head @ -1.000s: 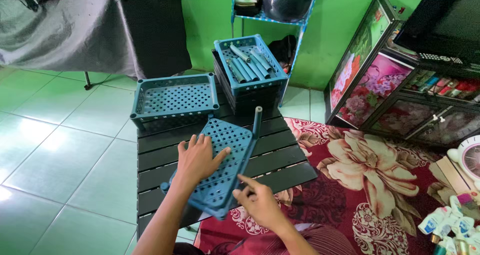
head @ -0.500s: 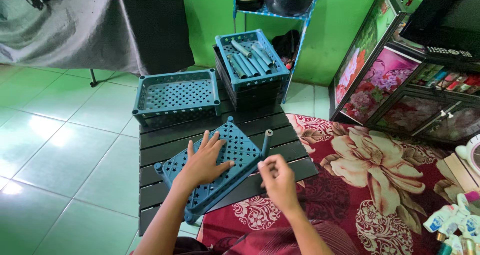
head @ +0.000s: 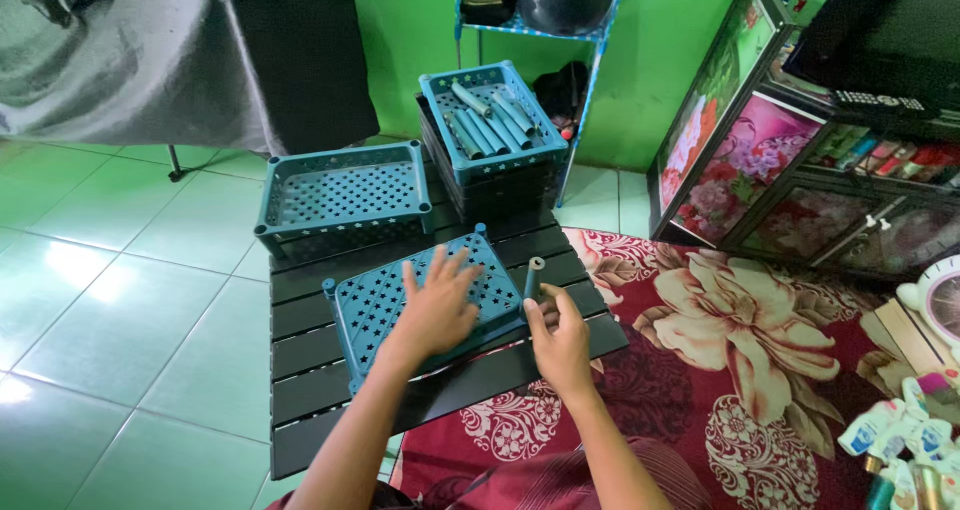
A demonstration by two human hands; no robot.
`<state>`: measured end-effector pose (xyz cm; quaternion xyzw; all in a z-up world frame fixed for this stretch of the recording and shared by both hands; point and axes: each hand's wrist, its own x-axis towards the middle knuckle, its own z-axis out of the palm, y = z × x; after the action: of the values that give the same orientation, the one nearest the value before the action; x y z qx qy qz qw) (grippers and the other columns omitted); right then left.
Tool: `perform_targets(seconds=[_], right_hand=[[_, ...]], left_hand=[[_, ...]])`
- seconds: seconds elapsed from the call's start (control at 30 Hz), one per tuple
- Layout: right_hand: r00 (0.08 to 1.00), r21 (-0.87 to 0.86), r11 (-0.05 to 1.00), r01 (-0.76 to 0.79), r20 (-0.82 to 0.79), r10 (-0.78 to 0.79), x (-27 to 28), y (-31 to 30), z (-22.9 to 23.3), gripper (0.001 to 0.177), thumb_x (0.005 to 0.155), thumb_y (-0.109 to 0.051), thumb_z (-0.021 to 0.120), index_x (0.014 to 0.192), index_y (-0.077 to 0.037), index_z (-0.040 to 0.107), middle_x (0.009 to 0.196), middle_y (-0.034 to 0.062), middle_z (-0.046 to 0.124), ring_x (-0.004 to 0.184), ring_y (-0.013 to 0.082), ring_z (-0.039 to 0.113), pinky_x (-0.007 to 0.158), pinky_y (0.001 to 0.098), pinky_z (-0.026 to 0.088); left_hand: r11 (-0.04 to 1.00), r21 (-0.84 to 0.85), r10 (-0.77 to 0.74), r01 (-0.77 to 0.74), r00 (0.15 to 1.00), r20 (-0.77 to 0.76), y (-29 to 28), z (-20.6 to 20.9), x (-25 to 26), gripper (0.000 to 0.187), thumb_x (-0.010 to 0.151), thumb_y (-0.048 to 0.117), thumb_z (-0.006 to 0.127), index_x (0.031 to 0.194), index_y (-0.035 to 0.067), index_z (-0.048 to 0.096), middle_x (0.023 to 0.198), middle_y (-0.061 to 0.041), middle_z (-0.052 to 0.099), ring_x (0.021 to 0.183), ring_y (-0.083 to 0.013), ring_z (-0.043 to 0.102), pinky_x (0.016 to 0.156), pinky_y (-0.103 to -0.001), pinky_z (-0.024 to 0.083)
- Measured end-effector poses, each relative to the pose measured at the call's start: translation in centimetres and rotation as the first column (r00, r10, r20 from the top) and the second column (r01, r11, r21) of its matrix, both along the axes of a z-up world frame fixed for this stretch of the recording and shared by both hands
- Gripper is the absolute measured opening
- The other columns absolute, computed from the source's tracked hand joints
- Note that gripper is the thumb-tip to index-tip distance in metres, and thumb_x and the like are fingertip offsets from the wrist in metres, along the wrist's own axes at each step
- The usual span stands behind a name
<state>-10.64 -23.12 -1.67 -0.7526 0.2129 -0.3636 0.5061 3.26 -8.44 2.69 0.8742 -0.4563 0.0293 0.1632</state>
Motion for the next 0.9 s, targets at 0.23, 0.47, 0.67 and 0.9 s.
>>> perform_targets(seconds=[0.23, 0.47, 0.67, 0.9], right_hand=[[0.999, 0.026, 0.999, -0.025, 0.030, 0.024, -0.1, 0.0, 0.3, 0.025, 0.094, -0.017, 0.073, 0.113, -0.001, 0.068, 0.076, 0.0008, 0.064, 0.062, 0.0055, 0.056, 0.054, 0.0223, 0.049], [0.997, -0.250, 0.967, 0.046, 0.076, -0.028, -0.9, 0.5, 1.9, 0.027, 0.094, -0.016, 0.073, 0.115, 0.000, 0.068, 0.101, 0.0093, 0.066, 0.087, 0.0160, 0.067, 0.075, 0.0304, 0.055], [0.962, -0.272, 0.962, 0.020, 0.266, 0.055, 1.4, 1.3, 3.7, 0.036, 0.097, -0.016, 0.070, 0.128, -0.001, 0.058, 0.110, 0.0091, 0.069, 0.102, 0.0181, 0.067, 0.089, 0.0325, 0.052], [0.973, -0.055, 0.987, 0.153, 0.182, -0.141, 5.5, 1.8, 3.3, 0.035, 0.097, -0.020, 0.074, 0.077, -0.003, 0.050, 0.063, 0.0005, 0.045, 0.059, 0.0072, 0.044, 0.055, 0.0296, 0.040]], left_hand=[[0.988, -0.073, -0.146, 0.139, 0.985, -0.094, -2.1, 0.6, -3.5, 0.059, 0.081, 0.039, 0.071, 0.134, 0.015, 0.060, 0.148, -0.012, 0.049, 0.148, -0.0316, 0.033, 0.117, -0.070, 0.010], [0.985, -0.094, -0.102, 0.142, 0.933, 0.345, -2.6, -1.5, -4.7, 0.049, 0.095, 0.041, 0.061, 0.136, 0.015, 0.061, 0.142, -0.011, 0.058, 0.138, -0.0299, 0.048, 0.111, -0.061, 0.033], [0.981, -0.121, -0.091, 0.155, 0.904, 0.418, -2.5, -2.5, -4.4, 0.062, 0.092, 0.037, 0.063, 0.144, 0.005, 0.054, 0.150, -0.013, 0.055, 0.141, -0.0285, 0.048, 0.116, -0.050, 0.036], [0.996, -0.033, 0.084, -0.077, 0.928, 0.363, -2.8, -1.2, -5.1, 0.089, 0.078, 0.046, 0.069, 0.145, -0.006, 0.044, 0.149, -0.027, 0.046, 0.141, -0.0459, 0.040, 0.115, -0.056, 0.030]])
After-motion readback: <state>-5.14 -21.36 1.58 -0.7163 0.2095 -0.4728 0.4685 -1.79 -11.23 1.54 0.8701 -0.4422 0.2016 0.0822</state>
